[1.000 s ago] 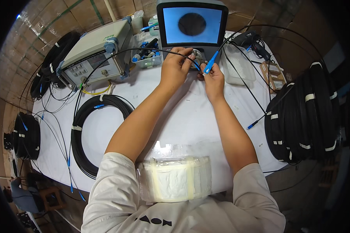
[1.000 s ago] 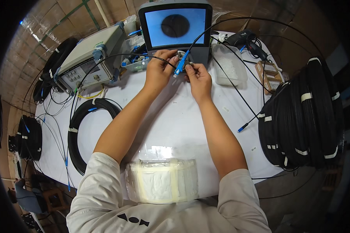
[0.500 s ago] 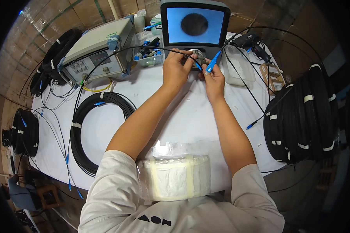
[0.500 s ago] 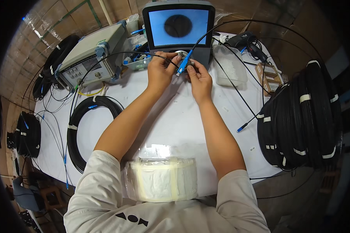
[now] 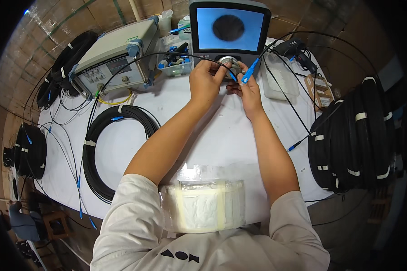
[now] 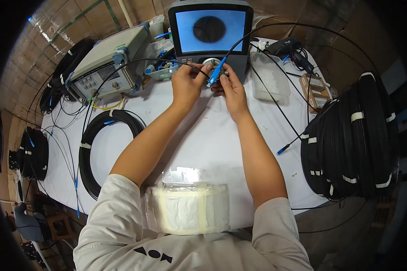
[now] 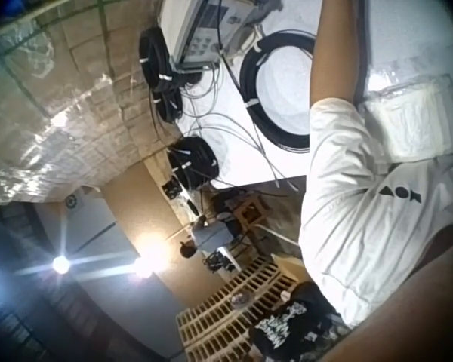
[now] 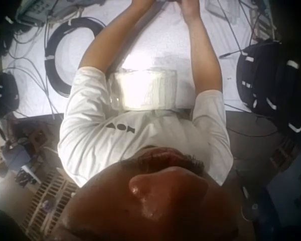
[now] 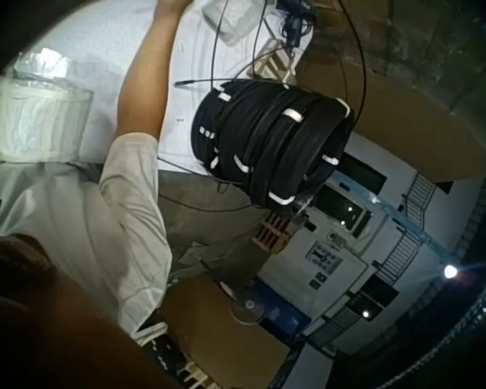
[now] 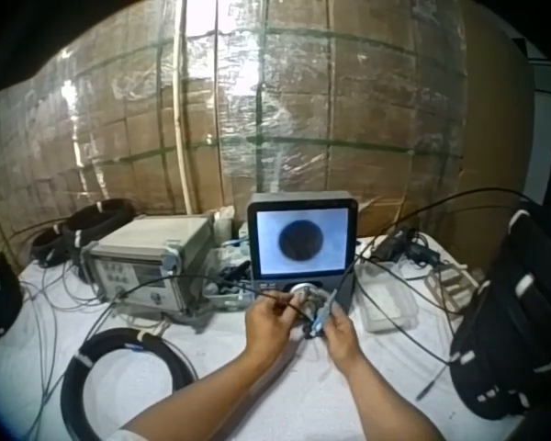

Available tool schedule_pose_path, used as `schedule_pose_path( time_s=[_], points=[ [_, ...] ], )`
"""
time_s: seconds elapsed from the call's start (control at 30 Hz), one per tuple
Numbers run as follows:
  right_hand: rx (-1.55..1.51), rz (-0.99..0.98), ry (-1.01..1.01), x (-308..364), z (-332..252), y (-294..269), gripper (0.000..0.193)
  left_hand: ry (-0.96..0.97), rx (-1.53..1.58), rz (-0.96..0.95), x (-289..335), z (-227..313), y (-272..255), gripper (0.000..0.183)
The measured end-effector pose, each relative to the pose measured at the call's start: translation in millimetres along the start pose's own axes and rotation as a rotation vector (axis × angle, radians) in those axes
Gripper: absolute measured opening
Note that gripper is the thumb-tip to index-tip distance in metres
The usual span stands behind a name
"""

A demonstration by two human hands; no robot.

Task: The recorder cleans the end of a fiber optic cable and inspects it using a digital microscope probe and an LCD monitor.

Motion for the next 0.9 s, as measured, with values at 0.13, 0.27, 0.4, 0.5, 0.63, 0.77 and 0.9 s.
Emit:
schedule_pose_path(
  time_s=[0.13,0.27,0.4,0.5,0.63,0.77,0.9],
  points=[
    [-0.019,0.006,-0.013,-0.9,2.3,-4.1,0.050,-0.056,-0.004,-0.069,-1.5,-3.4,1.6,0.026],
    [0.035,0.129,-0.133,0.1,2.9,-6.4,0.041,0.145,-0.067,-0.062,-5.8,1.5,1.5,0.027],
    [0.049,0.172,-0.152,-1.0,7.3,-9.0,0.032,0.416,-0.203,-0.098,-7.7,7.9,1.9,0.024],
    [0.049,0.136,-0.149,-2.1,9.8,-11.5,0.033,0.429,-0.169,-0.110,-7.9,7.7,4.2,0.020],
    [0.039,0.137,-0.164,1.1,6.0,-7.8,0.034,0.384,-0.131,-0.084,-5.8,7.8,6.1,0.017],
    [0.068,0.181,-0.161,1.5,6.3,-9.8,0.036,0.341,-0.103,-0.051,-3.0,10.1,7.3,0.015],
    [0.055,0.191,-0.185,-0.3,7.8,-11.5,0.038,0.301,-0.099,-0.022,-1.8,10.4,8.5,0.015]
  ],
)
Point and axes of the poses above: each hand's wrist, its own x-axis away from the middle knuckle, its own y-axis out of the palm, z = x × y, the point moved 5 cm from there along -x, towards the middle knuckle, and after that the axes turned 14 degrees about y, right-handed, at the moved point
